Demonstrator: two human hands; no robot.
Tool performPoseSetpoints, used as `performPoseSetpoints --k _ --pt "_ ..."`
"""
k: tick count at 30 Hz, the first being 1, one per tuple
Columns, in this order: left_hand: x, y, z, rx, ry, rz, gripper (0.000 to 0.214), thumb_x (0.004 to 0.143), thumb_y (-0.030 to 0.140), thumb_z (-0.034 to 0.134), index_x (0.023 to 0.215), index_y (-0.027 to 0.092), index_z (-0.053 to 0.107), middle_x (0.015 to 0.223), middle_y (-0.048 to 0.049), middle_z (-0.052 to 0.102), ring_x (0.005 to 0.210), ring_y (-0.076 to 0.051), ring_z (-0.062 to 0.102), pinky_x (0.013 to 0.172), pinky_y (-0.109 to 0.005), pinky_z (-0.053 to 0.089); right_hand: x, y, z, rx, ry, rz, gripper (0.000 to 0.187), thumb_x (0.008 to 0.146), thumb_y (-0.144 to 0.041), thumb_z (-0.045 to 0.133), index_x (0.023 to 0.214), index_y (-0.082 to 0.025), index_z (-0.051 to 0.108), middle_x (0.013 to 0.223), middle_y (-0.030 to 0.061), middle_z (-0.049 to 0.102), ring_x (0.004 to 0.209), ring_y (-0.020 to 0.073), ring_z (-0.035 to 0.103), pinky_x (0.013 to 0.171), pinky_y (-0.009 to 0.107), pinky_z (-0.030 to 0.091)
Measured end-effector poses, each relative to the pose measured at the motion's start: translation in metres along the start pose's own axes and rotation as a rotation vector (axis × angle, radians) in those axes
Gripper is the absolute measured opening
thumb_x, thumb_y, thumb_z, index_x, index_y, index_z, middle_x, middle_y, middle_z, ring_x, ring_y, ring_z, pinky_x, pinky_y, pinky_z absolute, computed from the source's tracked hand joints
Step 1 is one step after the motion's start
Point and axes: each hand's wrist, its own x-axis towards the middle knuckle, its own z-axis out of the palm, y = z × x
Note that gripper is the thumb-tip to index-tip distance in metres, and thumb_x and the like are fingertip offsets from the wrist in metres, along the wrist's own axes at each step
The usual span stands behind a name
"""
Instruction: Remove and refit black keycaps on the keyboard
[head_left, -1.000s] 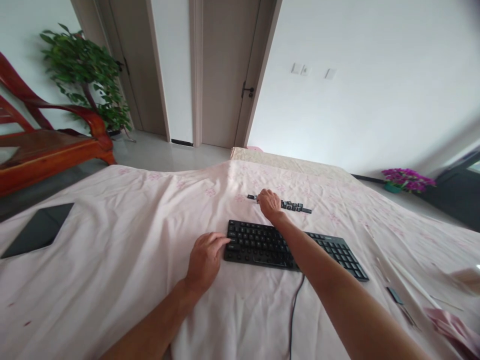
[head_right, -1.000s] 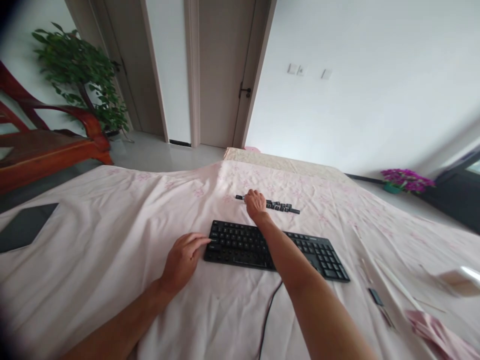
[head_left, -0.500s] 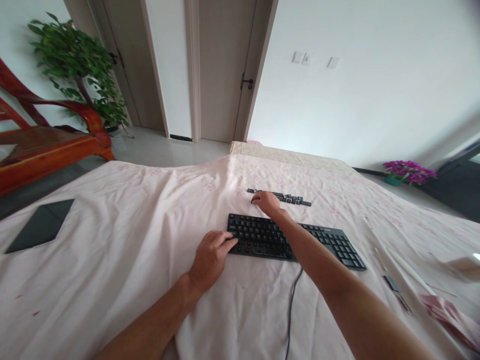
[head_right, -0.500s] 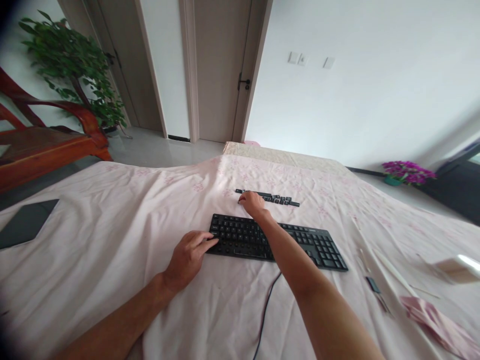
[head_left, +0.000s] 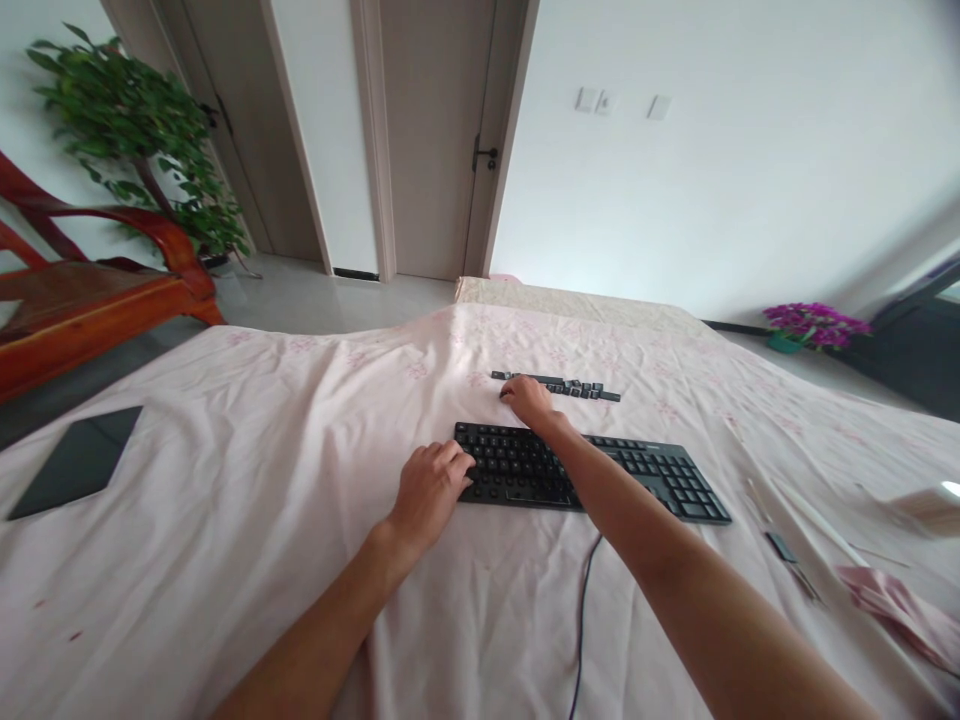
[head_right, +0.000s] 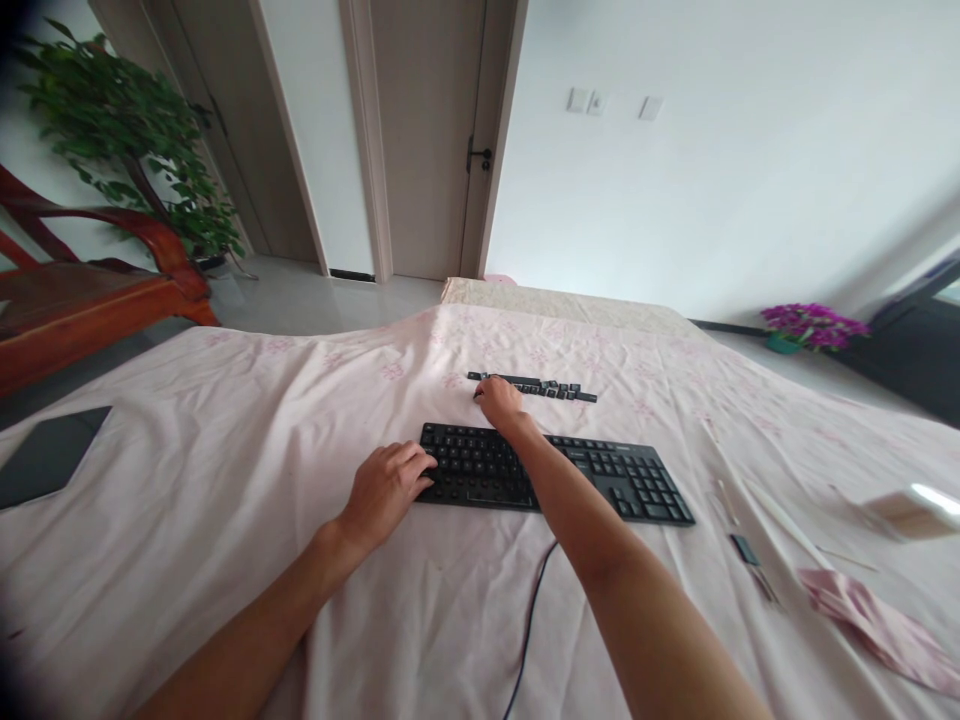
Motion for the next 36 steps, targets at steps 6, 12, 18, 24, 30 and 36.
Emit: performPoseSetpoints --k 6,12,18,24,30,36 --pt "0.006 -0.003 0.004 -0.021 -0.015 0.055 0.011 0.077 0.013 0.069 0.085 0.019 0.063 0.086 -0.0027 0.059 0.085 -0.019 0.056 0.075 -0.032 0.041 -0.005 0.000 -0.006 0.041 -0.004 0.002 0.022 0.080 -0.029 0.060 0.097 -0.025 0.073 0.103 0.0060 0.070 0.097 0.0217 0.061 0.081 0.026 0.041" --pt "0.005 -0.005 -0.001 -0.009 -0.024 0.043 0.015 0.076 0.014 0.070 0.088 0.019 0.063 0.087 -0.0023 0.061 0.085 -0.019 0.058 0.076 -0.031 0.042 -0.027 -0.002 -0.019 0.117 0.047 -0.033 0.023 0.083 -0.035 0.059 0.101 -0.028 0.072 0.100 0.0009 0.071 0.094 0.0197 0.063 0.079 0.024 0.042" --pt "0.004 -0.007 -0.006 -0.106 -0.034 -0.005 0.012 0.076 0.016 0.070 0.086 0.020 0.064 0.086 -0.0027 0.063 0.086 -0.019 0.059 0.079 -0.031 0.043 -0.059 -0.015 -0.028 0.328 0.167 -0.100 0.024 0.085 -0.034 0.058 0.104 -0.026 0.071 0.103 0.0003 0.071 0.095 0.0190 0.063 0.083 0.025 0.043" --pt "0.000 -0.021 0.001 -0.543 -0.015 -0.204 0.012 0.079 0.022 0.064 0.091 0.021 0.066 0.092 -0.0022 0.067 0.086 -0.017 0.062 0.079 -0.029 0.046 -0.102 -0.015 -0.022 0.324 0.148 -0.119 0.023 0.086 -0.033 0.056 0.103 -0.028 0.070 0.102 -0.0003 0.070 0.090 0.0174 0.063 0.081 0.025 0.044" --pt "0.003 -0.022 0.008 -1.121 0.009 -0.422 0.029 0.078 0.036 0.064 0.097 0.015 0.066 0.096 -0.0061 0.070 0.090 -0.019 0.063 0.085 -0.030 0.046 -0.123 0.000 -0.020 0.132 0.166 -0.051 0.022 0.087 -0.034 0.055 0.104 -0.031 0.069 0.106 -0.0004 0.068 0.100 0.0186 0.059 0.078 0.024 0.040" --pt "0.002 -0.014 0.008 -1.605 -0.060 -0.655 0.037 0.074 0.040 0.071 0.100 0.015 0.063 0.095 -0.0054 0.068 0.082 -0.012 0.064 0.064 -0.019 0.047 -0.093 0.018 -0.025 0.094 0.191 0.066 0.021 0.087 -0.036 0.055 0.100 -0.031 0.070 0.105 0.0000 0.069 0.098 0.0200 0.060 0.075 0.026 0.039"
